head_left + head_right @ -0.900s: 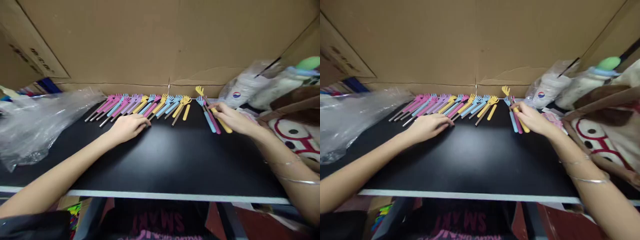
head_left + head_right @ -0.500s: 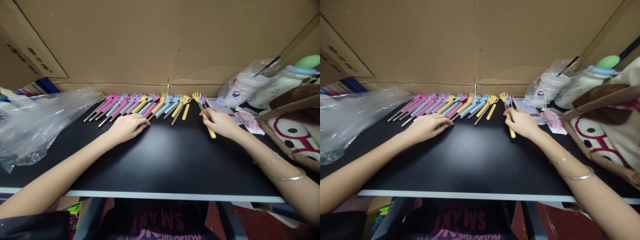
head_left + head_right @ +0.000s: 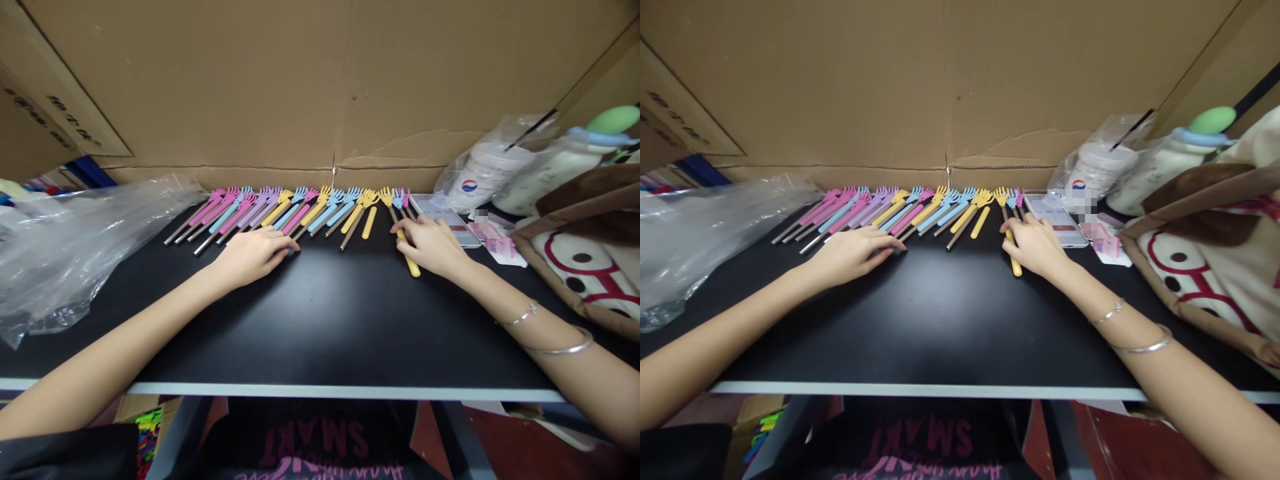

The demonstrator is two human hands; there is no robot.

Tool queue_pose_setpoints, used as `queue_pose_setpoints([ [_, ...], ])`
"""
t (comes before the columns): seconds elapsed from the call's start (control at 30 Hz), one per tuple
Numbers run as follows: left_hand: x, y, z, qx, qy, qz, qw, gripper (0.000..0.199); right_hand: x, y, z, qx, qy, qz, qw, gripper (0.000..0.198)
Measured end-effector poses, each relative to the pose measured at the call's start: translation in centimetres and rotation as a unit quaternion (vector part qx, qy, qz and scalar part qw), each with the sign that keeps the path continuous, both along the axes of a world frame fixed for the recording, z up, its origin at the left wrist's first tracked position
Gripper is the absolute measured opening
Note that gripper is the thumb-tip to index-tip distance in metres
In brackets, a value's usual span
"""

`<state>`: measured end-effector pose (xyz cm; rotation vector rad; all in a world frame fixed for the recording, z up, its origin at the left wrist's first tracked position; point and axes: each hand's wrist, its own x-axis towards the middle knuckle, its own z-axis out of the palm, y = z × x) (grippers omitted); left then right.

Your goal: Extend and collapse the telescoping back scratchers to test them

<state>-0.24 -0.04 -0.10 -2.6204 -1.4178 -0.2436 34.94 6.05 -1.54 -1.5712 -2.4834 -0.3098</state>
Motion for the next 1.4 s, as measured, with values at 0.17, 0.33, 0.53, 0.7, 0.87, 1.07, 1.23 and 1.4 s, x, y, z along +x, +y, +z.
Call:
queue_pose_setpoints([
  [0.17, -0.2, 0.1, -0.1, 0.001, 0.000, -0.004, 1.000, 0.027, -0.2, -0.1, 0.1, 0.005, 0.005, -0.012, 1.000, 0.032],
  [0.33, -0.4, 0.2, -0.4, 0.000, -0.001, -0.005, 1.000, 0.027, -0.3, -0.3, -0.2, 0.040, 0.001, -0.012, 0.999, 0.031],
  [0.53, -0.2, 0.0, -0.2, 0.003, 0.001, -0.004, 1.000, 0.029, -0.3, -0.2, -0.4, 0.050, 0.012, -0.014, 0.999, 0.032],
  [0.7, -0.1, 0.0, -0.1, 0.008, 0.006, -0.006, 1.000, 0.030, -0.1, -0.1, -0.4, 0.050, 0.021, 0.003, 0.999, 0.028],
  [0.87, -0.1, 0.0, -0.2, 0.015, 0.009, -0.011, 1.000, 0.028, 0.0, -0.1, -0.5, 0.054, 0.019, 0.006, 0.998, 0.030],
  [1.07, -0.1, 0.0, -0.2, 0.022, 0.014, -0.015, 1.000, 0.028, -0.1, -0.3, -0.3, 0.069, 0.012, 0.010, 0.998, 0.035],
  [1.23, 0.0, -0.1, -0.1, 0.030, 0.017, -0.027, 0.999, 0.028, -0.5, -0.8, 1.3, 0.090, 0.045, 0.043, 0.994, 0.033],
  [1.4, 0.0, -0.1, 0.1, 0.033, 0.027, -0.033, 0.999, 0.027, -1.6, -0.9, 2.5, 0.095, 0.045, 0.089, 0.990, 0.029],
])
